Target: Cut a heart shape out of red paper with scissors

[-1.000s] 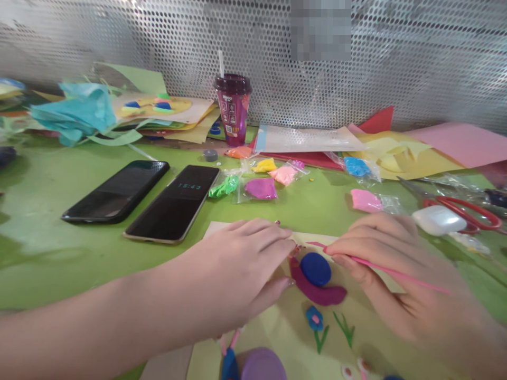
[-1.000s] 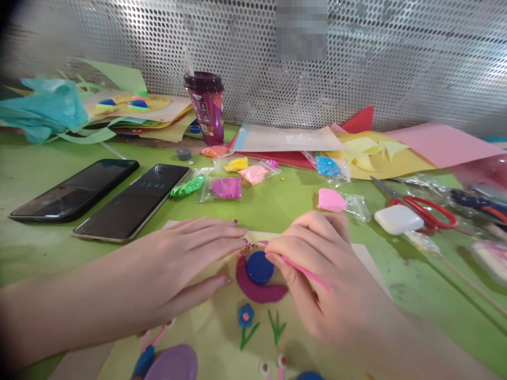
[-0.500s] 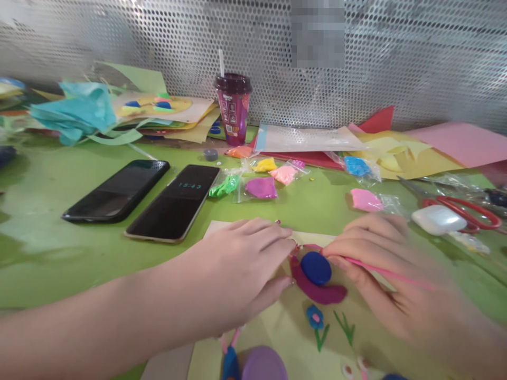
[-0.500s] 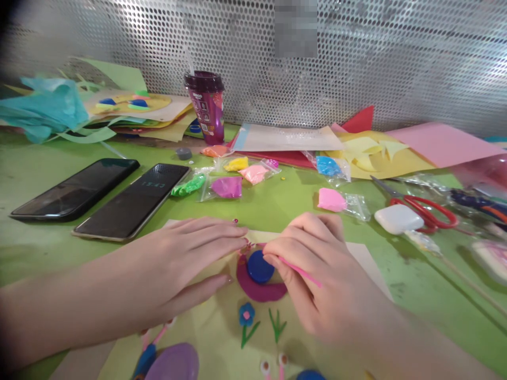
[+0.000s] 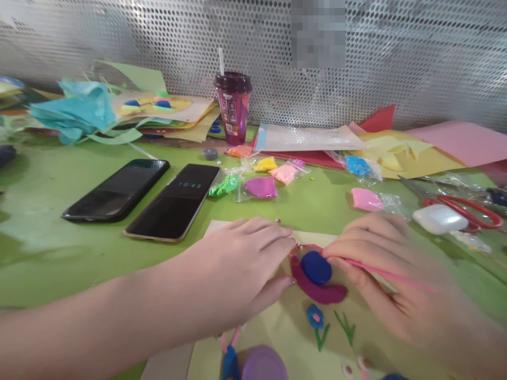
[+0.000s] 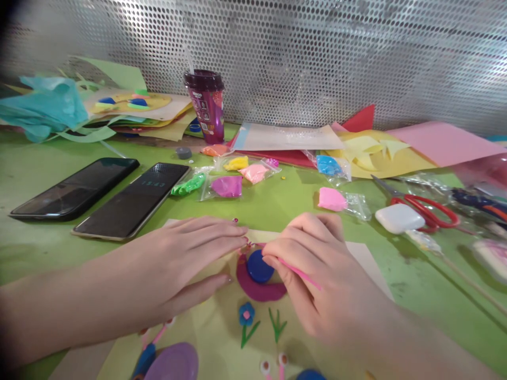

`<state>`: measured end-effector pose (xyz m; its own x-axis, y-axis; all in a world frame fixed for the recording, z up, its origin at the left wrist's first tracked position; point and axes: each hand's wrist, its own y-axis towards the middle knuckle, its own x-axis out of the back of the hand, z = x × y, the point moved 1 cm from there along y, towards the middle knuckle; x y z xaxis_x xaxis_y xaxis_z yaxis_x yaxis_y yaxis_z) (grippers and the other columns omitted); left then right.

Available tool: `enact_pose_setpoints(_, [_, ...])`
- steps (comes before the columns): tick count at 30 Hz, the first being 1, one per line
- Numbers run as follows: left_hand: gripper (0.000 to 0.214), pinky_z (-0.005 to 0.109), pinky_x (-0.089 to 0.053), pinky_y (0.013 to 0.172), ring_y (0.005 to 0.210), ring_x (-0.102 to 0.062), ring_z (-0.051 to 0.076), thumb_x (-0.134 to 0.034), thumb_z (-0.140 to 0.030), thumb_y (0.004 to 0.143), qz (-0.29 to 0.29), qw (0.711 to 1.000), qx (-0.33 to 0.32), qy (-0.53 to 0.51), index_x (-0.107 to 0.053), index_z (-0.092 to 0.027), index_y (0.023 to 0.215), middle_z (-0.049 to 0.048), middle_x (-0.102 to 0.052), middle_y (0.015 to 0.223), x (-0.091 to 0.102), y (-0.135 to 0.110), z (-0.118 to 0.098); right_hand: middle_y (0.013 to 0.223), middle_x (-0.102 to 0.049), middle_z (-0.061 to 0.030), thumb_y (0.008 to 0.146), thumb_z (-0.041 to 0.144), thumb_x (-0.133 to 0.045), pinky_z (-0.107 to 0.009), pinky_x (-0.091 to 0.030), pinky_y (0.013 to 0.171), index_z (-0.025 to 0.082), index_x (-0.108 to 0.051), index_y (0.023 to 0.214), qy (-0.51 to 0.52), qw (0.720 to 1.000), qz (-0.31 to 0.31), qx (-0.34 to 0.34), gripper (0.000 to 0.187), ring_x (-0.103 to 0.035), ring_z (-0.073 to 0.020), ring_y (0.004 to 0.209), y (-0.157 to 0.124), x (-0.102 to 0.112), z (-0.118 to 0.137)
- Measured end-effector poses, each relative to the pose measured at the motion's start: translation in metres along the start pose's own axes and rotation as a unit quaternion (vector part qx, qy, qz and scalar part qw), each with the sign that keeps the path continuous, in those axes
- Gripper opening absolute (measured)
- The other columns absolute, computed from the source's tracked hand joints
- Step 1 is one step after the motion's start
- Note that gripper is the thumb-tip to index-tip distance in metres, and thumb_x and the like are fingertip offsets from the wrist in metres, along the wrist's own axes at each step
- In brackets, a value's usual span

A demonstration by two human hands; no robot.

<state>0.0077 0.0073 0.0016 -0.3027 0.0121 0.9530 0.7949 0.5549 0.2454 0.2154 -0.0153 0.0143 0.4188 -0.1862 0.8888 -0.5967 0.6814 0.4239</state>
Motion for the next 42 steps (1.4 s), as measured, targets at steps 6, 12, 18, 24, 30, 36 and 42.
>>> enact_pose_setpoints(6, [0.034,0.04,-0.043,0.096,0.11,-0.052,0.022,-0.042,-0.031,0.092,-0.008,1.0,-0.004,0.0,-0.052,-0.015,0.12,0.0066,-0.058,0.12,0.0,-0.0016,-0.0009,0.073,-0.057,0.0004,0.088,0.013,-0.043,-0.035,-0.029,0.071,0.022,-0.055,0.082,-0.005,1.0,-0.004,0.001,0.016,-0.045,-0.0169,0.076,0.0015,0.0,0.0005])
enact_pose_setpoints(12, [0.033,0.04,-0.043,0.096,0.111,-0.052,0.022,-0.043,-0.031,0.091,-0.005,1.0,-0.005,0.003,-0.053,-0.015,0.119,0.0069,-0.058,0.119,-0.0003,-0.0016,-0.0005,0.072,-0.057,0.0002,0.088,0.013,-0.041,-0.035,-0.03,0.07,0.022,-0.055,0.081,-0.011,1.0,-0.005,0.016,0.018,-0.044,-0.0172,0.075,0.0007,0.0009,0.0])
enact_pose_setpoints(18, [0.033,0.04,-0.044,0.094,0.11,-0.053,0.022,-0.043,-0.031,0.091,-0.012,1.0,-0.005,0.004,-0.053,-0.015,0.118,0.0068,-0.059,0.119,-0.0006,-0.0008,-0.0003,0.073,-0.059,0.001,0.087,0.012,-0.042,-0.035,-0.031,0.071,0.022,-0.056,0.082,-0.013,1.0,-0.003,0.014,0.017,-0.045,-0.0165,0.076,0.0022,0.0004,-0.0004])
enact_pose_setpoints(24, [0.034,0.04,-0.044,0.095,0.111,-0.052,0.022,-0.042,-0.03,0.091,-0.009,1.0,-0.006,0.005,-0.053,-0.014,0.119,0.0068,-0.059,0.119,-0.0015,-0.0013,-0.0002,0.072,-0.059,0.0016,0.087,0.014,-0.041,-0.035,-0.031,0.07,0.024,-0.055,0.081,-0.019,1.0,-0.002,0.021,0.019,-0.045,-0.0175,0.075,0.0022,0.002,0.0002])
enact_pose_setpoints(30, [0.034,0.04,-0.043,0.096,0.111,-0.052,0.022,-0.042,-0.03,0.091,0.005,1.0,0.001,0.005,-0.053,-0.015,0.12,0.0069,-0.058,0.12,-0.0004,-0.0009,-0.0007,0.073,-0.058,0.0011,0.087,0.013,-0.041,-0.035,-0.03,0.07,0.024,-0.054,0.083,-0.021,1.0,0.0,0.018,0.017,-0.045,-0.0181,0.076,0.0018,0.0013,0.0008])
enact_pose_setpoints(36, [0.034,0.041,-0.043,0.096,0.111,-0.052,0.023,-0.042,-0.031,0.091,0.004,1.0,0.001,0.002,-0.052,-0.015,0.119,0.0074,-0.058,0.121,0.0006,-0.0002,-0.0008,0.074,-0.057,-0.0001,0.088,0.013,-0.041,-0.036,-0.029,0.071,0.021,-0.054,0.082,0.001,1.0,0.004,0.002,0.016,-0.044,-0.0175,0.077,-0.001,0.0007,0.0007])
enact_pose_setpoints(42, [0.033,0.039,-0.042,0.097,0.113,-0.051,0.022,-0.041,-0.03,0.092,0.006,1.0,0.0,-0.001,-0.052,-0.015,0.12,0.0074,-0.057,0.122,0.0003,0.0,-0.001,0.075,-0.058,-0.0005,0.087,0.012,-0.041,-0.036,-0.029,0.071,0.021,-0.054,0.083,0.004,1.0,0.008,-0.005,0.017,-0.044,-0.0181,0.077,-0.0006,0.002,0.001])
